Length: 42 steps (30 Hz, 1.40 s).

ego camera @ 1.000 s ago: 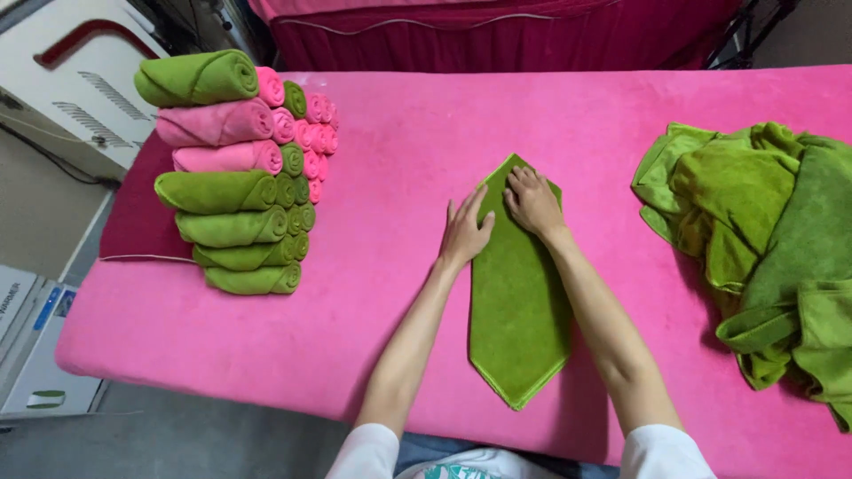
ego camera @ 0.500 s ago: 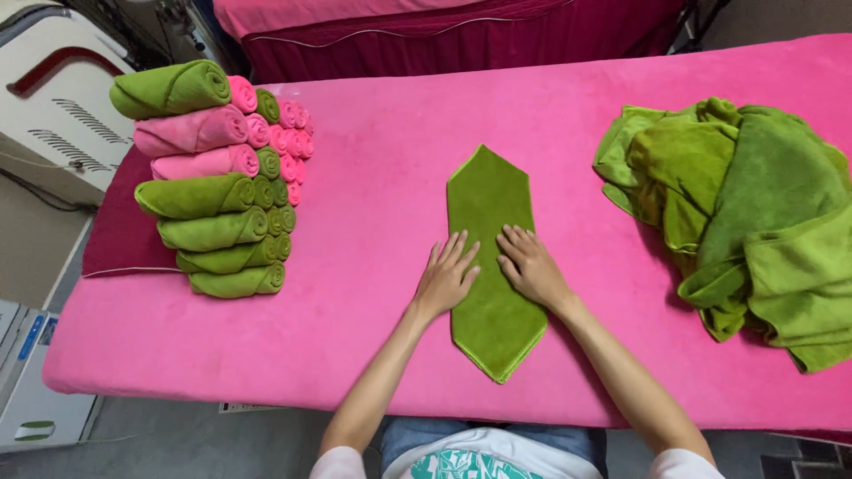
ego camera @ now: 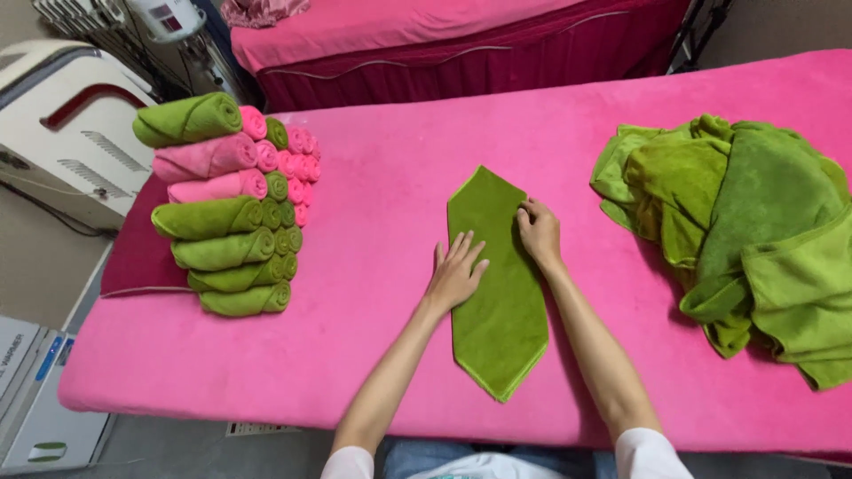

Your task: A person is folding and rolling green towels into decorative shapes on a pink massage table in a spa setting.

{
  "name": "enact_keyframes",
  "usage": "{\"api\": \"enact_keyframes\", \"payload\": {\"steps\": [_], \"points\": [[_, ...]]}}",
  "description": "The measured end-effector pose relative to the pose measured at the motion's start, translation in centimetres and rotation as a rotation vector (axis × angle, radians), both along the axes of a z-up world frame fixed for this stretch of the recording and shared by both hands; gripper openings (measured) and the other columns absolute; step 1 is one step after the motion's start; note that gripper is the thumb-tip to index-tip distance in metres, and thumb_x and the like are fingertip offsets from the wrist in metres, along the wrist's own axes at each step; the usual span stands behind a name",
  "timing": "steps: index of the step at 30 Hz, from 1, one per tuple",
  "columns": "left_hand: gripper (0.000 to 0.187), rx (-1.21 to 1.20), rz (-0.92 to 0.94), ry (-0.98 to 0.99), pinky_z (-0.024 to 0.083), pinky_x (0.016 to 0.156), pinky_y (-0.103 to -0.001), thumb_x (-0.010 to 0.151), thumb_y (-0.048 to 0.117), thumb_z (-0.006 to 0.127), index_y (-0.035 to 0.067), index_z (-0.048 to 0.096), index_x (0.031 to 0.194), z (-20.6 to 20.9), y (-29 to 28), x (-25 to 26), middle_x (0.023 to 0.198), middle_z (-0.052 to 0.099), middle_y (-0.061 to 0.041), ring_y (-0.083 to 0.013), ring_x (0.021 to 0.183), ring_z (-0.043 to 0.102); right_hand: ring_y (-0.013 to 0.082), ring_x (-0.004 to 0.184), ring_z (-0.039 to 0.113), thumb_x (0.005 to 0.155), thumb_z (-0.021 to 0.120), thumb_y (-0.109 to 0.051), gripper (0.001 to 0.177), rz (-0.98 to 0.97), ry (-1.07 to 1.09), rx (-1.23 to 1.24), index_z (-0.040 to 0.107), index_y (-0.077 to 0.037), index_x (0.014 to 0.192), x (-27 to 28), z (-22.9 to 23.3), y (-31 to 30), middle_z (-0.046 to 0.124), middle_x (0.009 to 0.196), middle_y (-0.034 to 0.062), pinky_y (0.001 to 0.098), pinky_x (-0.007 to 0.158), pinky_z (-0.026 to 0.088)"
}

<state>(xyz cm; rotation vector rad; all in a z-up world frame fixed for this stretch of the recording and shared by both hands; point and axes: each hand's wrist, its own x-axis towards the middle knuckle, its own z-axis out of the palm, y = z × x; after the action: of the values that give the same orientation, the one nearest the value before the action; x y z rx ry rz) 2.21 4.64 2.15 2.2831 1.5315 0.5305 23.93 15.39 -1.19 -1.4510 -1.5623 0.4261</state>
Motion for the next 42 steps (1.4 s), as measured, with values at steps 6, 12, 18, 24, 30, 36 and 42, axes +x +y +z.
{"api": "enact_keyframes", "payload": {"steps": [6,12,18,24,30,36,42], "points": [[0.047,0.112,0.065,-0.012,0.032,0.124,-0.058,0.111,0.039,0.051,0.016,0.058,0.151,-1.7,14.9,1.3,0.159,0.051,-0.018,-0.0333,0.152,0.044,0.0364,0.099,0.076,0.092,0.083,-0.015,0.029,-0.210,0.263,-0.016,0.078,-0.006,0.119,0.0,-2.9,7.0,0.077,0.104,0.0198,0.0467,0.083,0.061],[0.038,0.040,0.291,-0.312,0.048,0.106,-0.055,0.103,0.043,0.067,0.014,0.075,0.127,-4.6,26.7,0.5,0.119,0.071,-0.013,-0.0379,0.122,0.066,0.0377,0.106,0.074,0.094,0.073,-0.001,0.026,-0.114,0.322,-0.059,0.079,-0.007,0.118,-0.1,-1.0,6.5,0.076,0.111,0.0198,0.0480,0.091,0.061],[0.021,-0.057,0.388,-0.136,0.040,0.107,-0.053,0.094,0.051,0.074,0.031,0.078,0.100,-5.7,29.9,2.3,0.110,0.065,0.002,-0.0288,0.121,0.060,0.0371,0.105,0.074,0.093,0.074,-0.001,0.024,-0.092,0.257,-0.086,0.079,-0.008,0.116,0.3,-0.6,6.5,0.075,0.108,0.0172,0.0453,0.089,0.063],[0.019,0.016,0.382,-0.107,0.039,0.108,-0.054,0.104,0.036,0.065,0.020,0.070,0.112,-4.3,26.9,3.4,0.123,0.062,-0.004,-0.0305,0.125,0.056,0.0273,0.107,0.075,0.095,0.075,-0.008,0.014,-0.200,-0.239,0.116,0.079,-0.013,0.108,-0.3,-2.3,6.2,0.080,0.100,0.0089,0.0578,0.120,0.037],[0.033,0.204,0.227,-0.173,0.045,0.108,-0.061,0.109,0.021,0.055,0.013,0.063,0.139,3.0,8.3,2.9,0.143,0.059,-0.018,-0.0410,0.135,0.054,0.0258,0.122,0.065,0.099,0.075,-0.019,0.009,-0.273,-0.371,0.159,0.081,-0.015,0.106,0.0,-3.0,6.6,0.074,0.115,0.0067,0.0601,0.117,0.036],[0.042,0.177,0.066,-0.131,0.025,0.123,-0.057,0.110,0.037,0.054,0.013,0.063,0.144,-2.0,-4.0,1.2,0.156,0.053,-0.018,-0.0334,0.150,0.043,0.0354,0.125,0.067,0.093,0.075,-0.003,0.022,-0.025,-0.277,0.367,0.079,-0.004,0.114,-0.3,-0.9,2.6,0.073,0.126,0.0182,0.0515,0.111,0.048],[0.051,0.188,-0.036,-0.044,0.016,0.126,-0.060,0.111,0.042,0.049,0.011,0.057,0.151,-1.8,-9.7,0.4,0.164,0.044,-0.020,-0.0354,0.155,0.035,0.0349,0.131,0.065,0.101,0.068,-0.022,0.027,0.258,-0.303,0.235,0.078,-0.013,0.124,0.3,-0.5,-6.3,0.071,0.137,0.0151,0.0477,0.113,0.048]]}}
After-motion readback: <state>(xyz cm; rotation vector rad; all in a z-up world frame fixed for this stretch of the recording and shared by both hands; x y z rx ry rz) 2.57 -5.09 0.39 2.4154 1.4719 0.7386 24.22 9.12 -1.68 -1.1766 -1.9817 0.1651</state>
